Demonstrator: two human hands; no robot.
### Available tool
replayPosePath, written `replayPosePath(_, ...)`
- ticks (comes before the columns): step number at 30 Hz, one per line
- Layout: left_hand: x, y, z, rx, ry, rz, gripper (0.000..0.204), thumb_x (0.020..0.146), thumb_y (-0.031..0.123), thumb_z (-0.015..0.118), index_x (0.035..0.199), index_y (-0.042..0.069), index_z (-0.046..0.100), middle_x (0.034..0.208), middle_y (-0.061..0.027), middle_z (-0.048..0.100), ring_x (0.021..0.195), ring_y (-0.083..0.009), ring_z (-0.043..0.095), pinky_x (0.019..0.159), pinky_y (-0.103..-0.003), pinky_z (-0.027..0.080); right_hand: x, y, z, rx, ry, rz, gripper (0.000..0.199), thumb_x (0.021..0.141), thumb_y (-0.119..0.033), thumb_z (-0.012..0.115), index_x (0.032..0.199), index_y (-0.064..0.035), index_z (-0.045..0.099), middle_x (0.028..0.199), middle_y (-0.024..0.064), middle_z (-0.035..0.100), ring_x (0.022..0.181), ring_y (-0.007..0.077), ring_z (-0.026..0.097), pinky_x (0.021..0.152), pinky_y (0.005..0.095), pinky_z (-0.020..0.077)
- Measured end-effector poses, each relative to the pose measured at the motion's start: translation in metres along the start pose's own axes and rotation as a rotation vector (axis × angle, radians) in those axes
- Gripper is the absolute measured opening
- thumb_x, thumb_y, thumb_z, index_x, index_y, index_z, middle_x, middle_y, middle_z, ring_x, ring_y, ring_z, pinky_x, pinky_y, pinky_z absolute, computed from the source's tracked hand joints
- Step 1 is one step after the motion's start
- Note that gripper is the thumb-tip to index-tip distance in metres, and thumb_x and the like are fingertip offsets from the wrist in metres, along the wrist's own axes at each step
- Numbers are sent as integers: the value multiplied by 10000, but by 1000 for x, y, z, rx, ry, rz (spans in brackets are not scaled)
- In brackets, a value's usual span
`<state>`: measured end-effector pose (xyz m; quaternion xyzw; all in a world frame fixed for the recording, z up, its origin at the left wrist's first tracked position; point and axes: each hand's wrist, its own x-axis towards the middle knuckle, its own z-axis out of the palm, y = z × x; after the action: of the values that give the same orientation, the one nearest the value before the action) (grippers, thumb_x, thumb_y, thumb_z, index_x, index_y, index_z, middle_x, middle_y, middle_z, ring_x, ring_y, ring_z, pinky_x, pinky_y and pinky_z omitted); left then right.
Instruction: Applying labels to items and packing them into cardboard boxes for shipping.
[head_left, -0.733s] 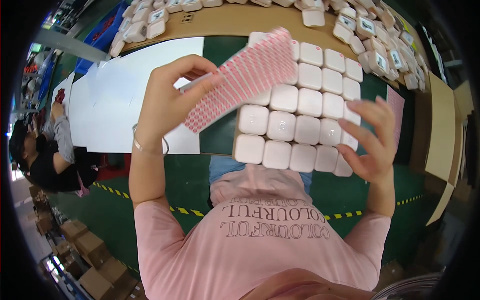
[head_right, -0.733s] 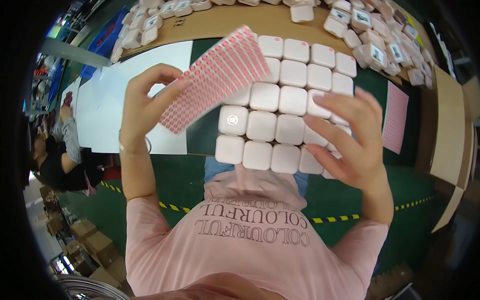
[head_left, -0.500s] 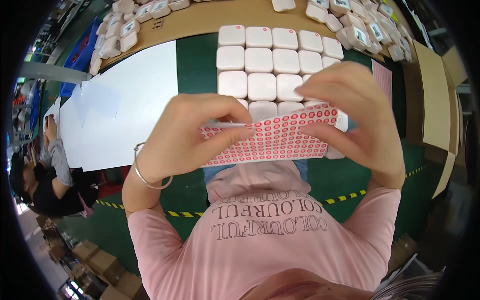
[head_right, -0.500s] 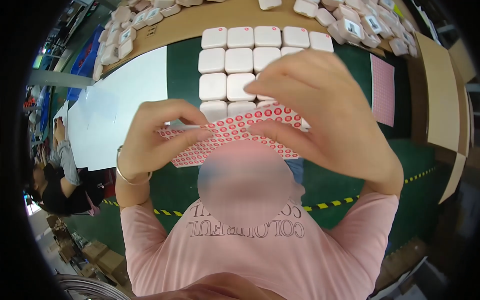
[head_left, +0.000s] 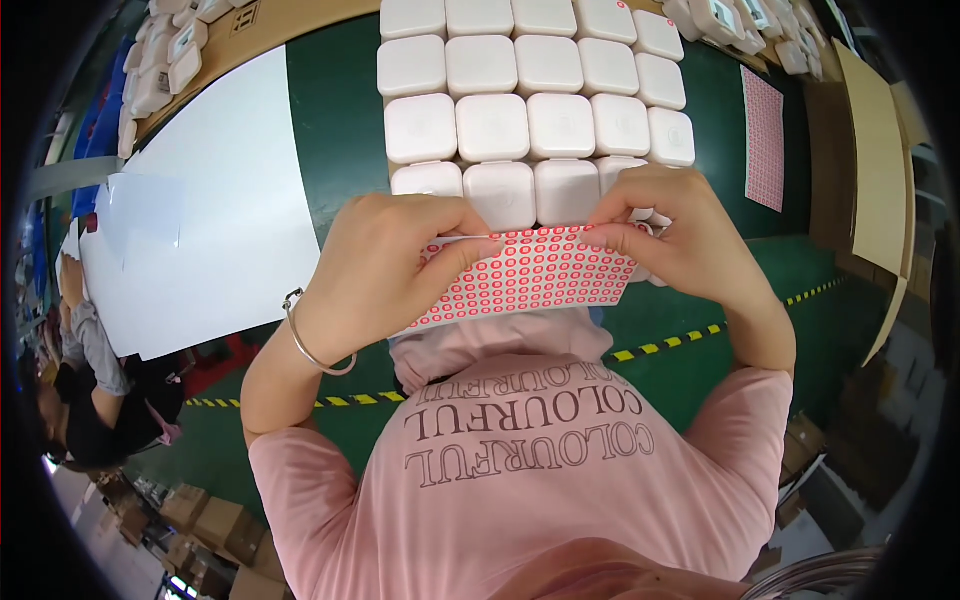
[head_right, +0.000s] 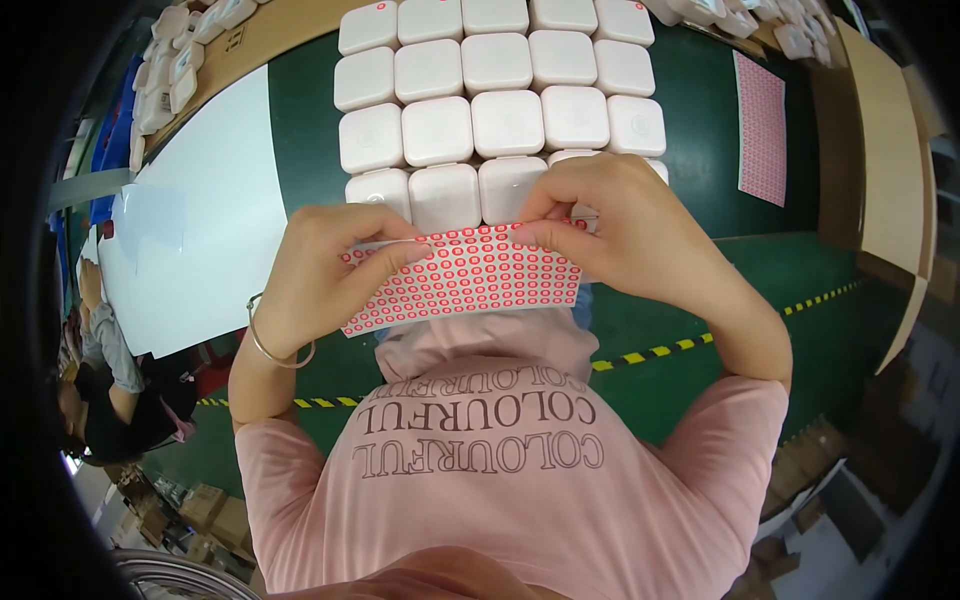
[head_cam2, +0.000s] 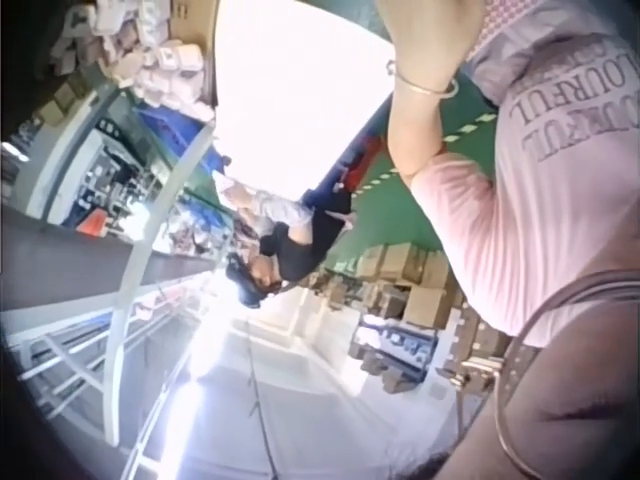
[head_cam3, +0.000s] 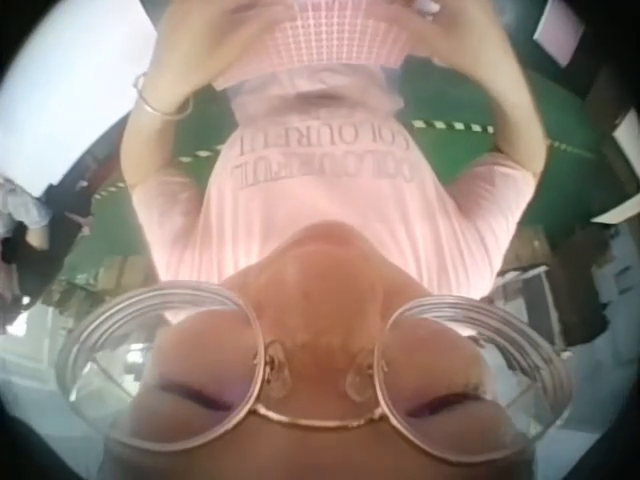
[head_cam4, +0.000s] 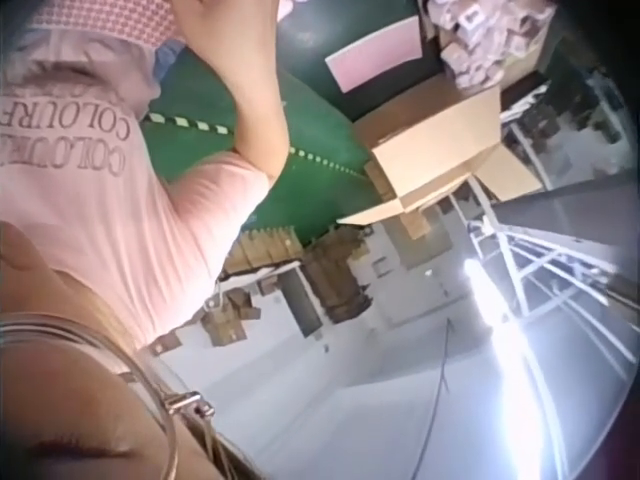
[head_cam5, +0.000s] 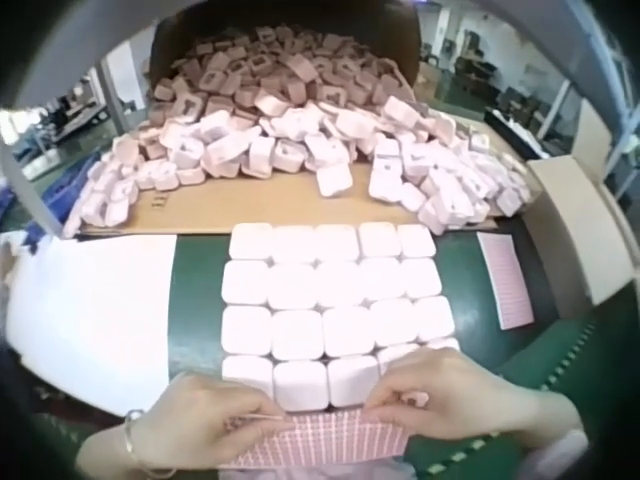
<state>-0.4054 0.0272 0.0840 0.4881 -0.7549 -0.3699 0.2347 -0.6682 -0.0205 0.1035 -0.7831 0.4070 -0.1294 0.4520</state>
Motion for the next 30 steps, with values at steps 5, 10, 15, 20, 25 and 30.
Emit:
replayPosePath(5,0,-1,1,-17,-24,-27,154,855,229,678,802,86,703,679,-97,653,601,-275,634,546,-352,480,4,0,2,-234,-13,-225,107,758,-77,750,828,-65,670,735,36,632,718,205,605,759,354,463)
replayPosePath(10,2,2,0,20,-87,-20,125,819,155,718,823,33,694,705,-125,650,610,-294,631,562,-330,482,2,-5,6,-369,36,-299,177,758,-79,744,896,-100,634,749,16,602,743,201,609,982,431,406)
replayPosePath(15,4,1,1,0,-106,-29,128,840,196,667,813,74,695,679,-107,644,614,-293,626,564,-381,479,3,-7,5,-434,12,-328,163,766,-72,735,869,-97,611,763,8,600,741,202,606,979,435,406)
replayPosePath(20,3,1,1,-22,-114,-50,131,838,189,666,810,64,689,680,-117,640,611,-297,621,562,-385,473,10,-1,-3,-304,-64,-316,120,811,-44,689,874,-68,590,781,22,592,729,188,592,917,386,441)
replayPosePath(25,1,2,-1,-4,-134,-54,121,835,177,669,813,59,682,685,-122,637,606,-299,619,566,-385,474,25,23,-23,-170,-68,10,60,882,-37,621,890,-4,571,757,62,586,676,144,538,636,259,449)
replayPosePath(30,-2,-3,-2,-29,-115,-71,130,842,183,674,813,56,677,690,-125,637,616,-301,628,572,-372,483,32,28,-18,-239,-52,-37,61,868,-41,637,867,-15,582,662,49,554,597,132,500,556,269,410)
